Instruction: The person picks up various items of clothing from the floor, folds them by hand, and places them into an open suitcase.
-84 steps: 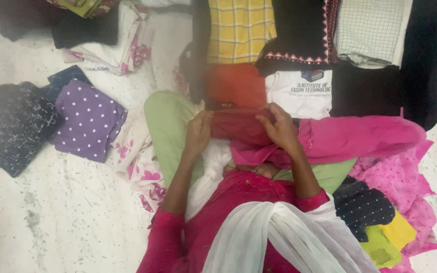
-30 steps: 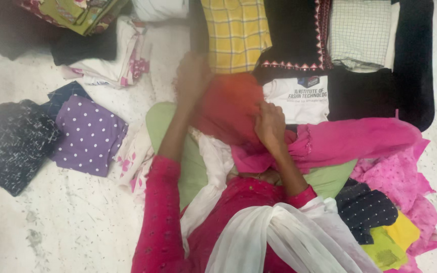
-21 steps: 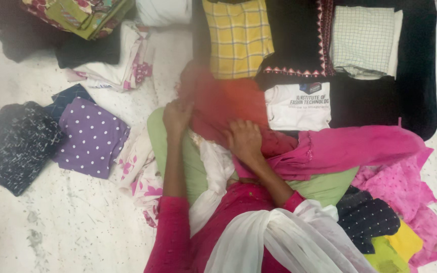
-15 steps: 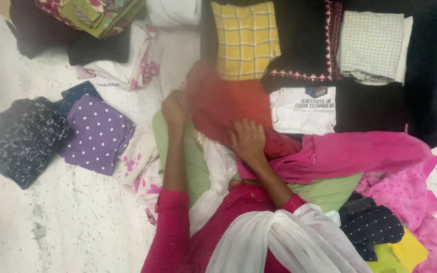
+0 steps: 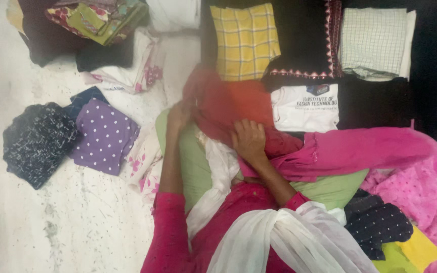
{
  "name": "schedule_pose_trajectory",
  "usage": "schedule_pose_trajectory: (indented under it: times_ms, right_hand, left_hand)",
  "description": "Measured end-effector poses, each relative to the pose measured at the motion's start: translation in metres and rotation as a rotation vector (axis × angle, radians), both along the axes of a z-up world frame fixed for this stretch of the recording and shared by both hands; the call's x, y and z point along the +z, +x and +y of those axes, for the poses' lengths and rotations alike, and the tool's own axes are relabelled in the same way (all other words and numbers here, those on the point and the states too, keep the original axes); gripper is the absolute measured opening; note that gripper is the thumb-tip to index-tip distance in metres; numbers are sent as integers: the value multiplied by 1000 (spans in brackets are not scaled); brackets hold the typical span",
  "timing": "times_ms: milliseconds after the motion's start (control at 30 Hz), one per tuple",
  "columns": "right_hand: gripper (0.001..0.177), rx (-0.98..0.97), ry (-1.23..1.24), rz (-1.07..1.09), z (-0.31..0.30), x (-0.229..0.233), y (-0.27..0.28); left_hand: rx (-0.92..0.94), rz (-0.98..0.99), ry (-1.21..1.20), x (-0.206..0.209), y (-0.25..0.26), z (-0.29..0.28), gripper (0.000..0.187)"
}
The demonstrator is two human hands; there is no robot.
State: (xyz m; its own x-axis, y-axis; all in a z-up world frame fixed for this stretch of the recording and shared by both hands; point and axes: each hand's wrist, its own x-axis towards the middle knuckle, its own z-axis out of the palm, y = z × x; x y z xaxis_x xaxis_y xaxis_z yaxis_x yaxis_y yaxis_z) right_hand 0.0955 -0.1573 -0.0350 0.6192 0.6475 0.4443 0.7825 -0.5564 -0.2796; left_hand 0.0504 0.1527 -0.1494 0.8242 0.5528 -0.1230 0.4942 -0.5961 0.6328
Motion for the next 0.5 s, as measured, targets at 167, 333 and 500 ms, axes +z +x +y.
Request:
schedule_pose_trajectory:
  times_ms: [167,333,500]
  right_hand:
    - [41,-6,206,46,4,18,-11]
    - [37,244,577,735,40,18,-20]
    - [40,386,596,1415,64,22,-18]
  left_hand:
    - [235,-502,-553,102,-23,-2,47]
    - [378,-698,-1310,169,-18,-19,44]
    - [117,-762,-1523,180,-18,-37,42]
